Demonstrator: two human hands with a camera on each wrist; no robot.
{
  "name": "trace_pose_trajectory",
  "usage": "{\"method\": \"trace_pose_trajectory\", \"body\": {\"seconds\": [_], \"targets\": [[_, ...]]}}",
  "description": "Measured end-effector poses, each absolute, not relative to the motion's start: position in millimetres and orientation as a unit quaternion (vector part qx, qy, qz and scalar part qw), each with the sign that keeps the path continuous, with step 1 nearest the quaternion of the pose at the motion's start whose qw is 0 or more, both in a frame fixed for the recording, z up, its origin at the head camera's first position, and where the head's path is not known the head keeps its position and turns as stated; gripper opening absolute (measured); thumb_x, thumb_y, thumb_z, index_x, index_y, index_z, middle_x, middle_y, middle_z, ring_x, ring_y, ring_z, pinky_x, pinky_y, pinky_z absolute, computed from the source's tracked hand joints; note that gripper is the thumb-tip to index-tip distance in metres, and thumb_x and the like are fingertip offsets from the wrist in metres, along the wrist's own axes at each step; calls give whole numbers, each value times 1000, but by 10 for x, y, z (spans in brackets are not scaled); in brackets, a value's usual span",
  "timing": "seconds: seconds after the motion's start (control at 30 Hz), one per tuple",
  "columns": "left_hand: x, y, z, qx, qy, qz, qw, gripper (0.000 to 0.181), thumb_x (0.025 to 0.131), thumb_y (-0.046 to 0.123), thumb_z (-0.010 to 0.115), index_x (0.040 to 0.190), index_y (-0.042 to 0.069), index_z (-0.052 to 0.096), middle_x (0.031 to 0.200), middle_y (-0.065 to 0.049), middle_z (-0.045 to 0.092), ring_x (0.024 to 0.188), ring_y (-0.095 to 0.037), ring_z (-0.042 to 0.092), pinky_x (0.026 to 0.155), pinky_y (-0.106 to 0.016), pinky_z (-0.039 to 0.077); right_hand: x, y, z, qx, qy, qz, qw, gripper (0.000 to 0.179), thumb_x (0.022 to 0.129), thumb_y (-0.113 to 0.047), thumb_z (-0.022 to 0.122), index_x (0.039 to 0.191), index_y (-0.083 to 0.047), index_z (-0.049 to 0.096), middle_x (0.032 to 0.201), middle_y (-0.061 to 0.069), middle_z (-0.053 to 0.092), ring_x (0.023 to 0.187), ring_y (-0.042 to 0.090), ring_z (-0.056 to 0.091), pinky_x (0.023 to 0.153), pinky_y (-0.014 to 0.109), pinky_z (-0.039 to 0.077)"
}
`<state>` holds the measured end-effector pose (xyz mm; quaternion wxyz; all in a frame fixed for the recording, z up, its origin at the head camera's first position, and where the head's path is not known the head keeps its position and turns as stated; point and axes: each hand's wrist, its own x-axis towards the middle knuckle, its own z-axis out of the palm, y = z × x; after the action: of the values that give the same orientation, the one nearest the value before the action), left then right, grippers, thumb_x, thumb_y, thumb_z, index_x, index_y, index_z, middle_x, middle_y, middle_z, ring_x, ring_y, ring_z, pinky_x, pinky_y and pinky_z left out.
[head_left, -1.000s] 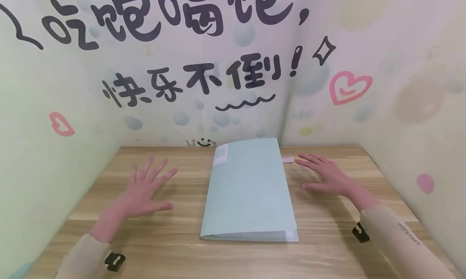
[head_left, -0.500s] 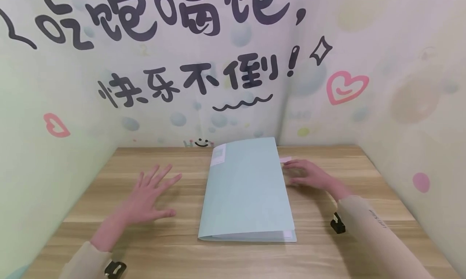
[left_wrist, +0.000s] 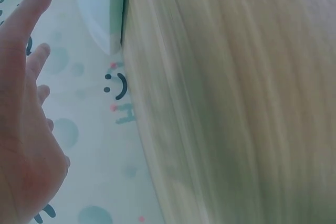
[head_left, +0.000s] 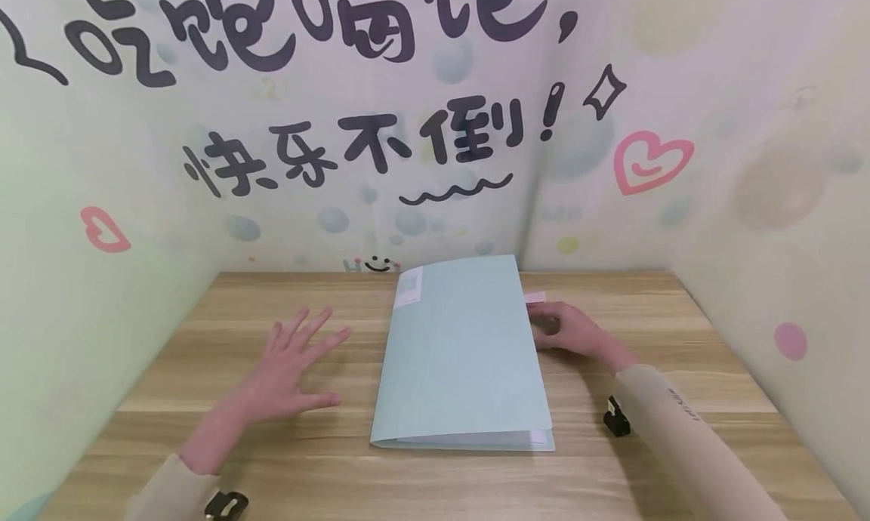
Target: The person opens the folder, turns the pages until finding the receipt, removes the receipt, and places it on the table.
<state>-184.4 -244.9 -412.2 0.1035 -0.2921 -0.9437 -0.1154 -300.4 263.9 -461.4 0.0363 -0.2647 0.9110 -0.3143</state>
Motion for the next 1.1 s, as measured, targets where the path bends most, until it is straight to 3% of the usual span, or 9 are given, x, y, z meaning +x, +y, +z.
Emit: {"method": "trace_pose_trajectory", "body": {"seconds": [0.23, 0.4, 0.57, 0.8, 0.97, 1.1], "targets": [[-1828, -2373, -4139, -297, -939, -137, 103, 96, 72, 54, 79, 153, 28, 35, 167, -9, 12, 147, -55, 12, 106, -81, 9, -3020, 2607, -4657, -305, 913, -271, -14, 50, 84, -21, 77, 129, -6, 64, 142, 16, 58, 133, 40, 50, 110, 58, 35], [-1809, -2248, -4122, -293, -938, -149, 107, 95, 73, 53, 79, 153, 30, 34, 167, -9, 15, 148, -52, 12, 108, -79, 9, -3008, 2597, -4667, -290, 922, -256, -3, 46, 87, -26, 74, 128, -6, 65, 141, 16, 58, 132, 43, 47, 109, 62, 34], [-1780, -2057, -4145, -296, -932, -184, 100, 93, 73, 52, 80, 152, 29, 37, 166, -8, 20, 148, -48, 17, 109, -75, 18, -3016, 2615, -4664, -285, 927, -243, 2, 46, 87, -26, 74, 127, -5, 66, 141, 17, 58, 132, 44, 46, 109, 62, 34], [-1680, -1763, -4139, -293, -919, -259, 52, 94, 74, 53, 80, 153, 33, 33, 165, -2, 25, 149, -39, 23, 113, -68, 23, -3032, 2609, -4639, -287, 927, -240, 3, 46, 87, -26, 74, 127, -4, 66, 140, 18, 59, 131, 45, 47, 109, 61, 34], [-1596, -1511, -4166, -311, -901, -303, 23, 91, 73, 50, 83, 151, 34, 39, 157, 4, 37, 140, -28, 35, 106, -56, 40, -3001, 2617, -4626, -287, 928, -240, 6, 46, 86, -25, 75, 126, -3, 66, 138, 20, 59, 130, 46, 47, 108, 62, 34], [-1531, -1345, -4199, -330, -888, -320, 27, 82, 74, 45, 84, 146, 32, 48, 148, 8, 47, 134, -21, 41, 104, -49, 42, -2984, 2626, -4623, -279, 929, -242, 13, 47, 87, -26, 74, 128, -3, 65, 139, 19, 59, 132, 45, 46, 109, 62, 33]]}}
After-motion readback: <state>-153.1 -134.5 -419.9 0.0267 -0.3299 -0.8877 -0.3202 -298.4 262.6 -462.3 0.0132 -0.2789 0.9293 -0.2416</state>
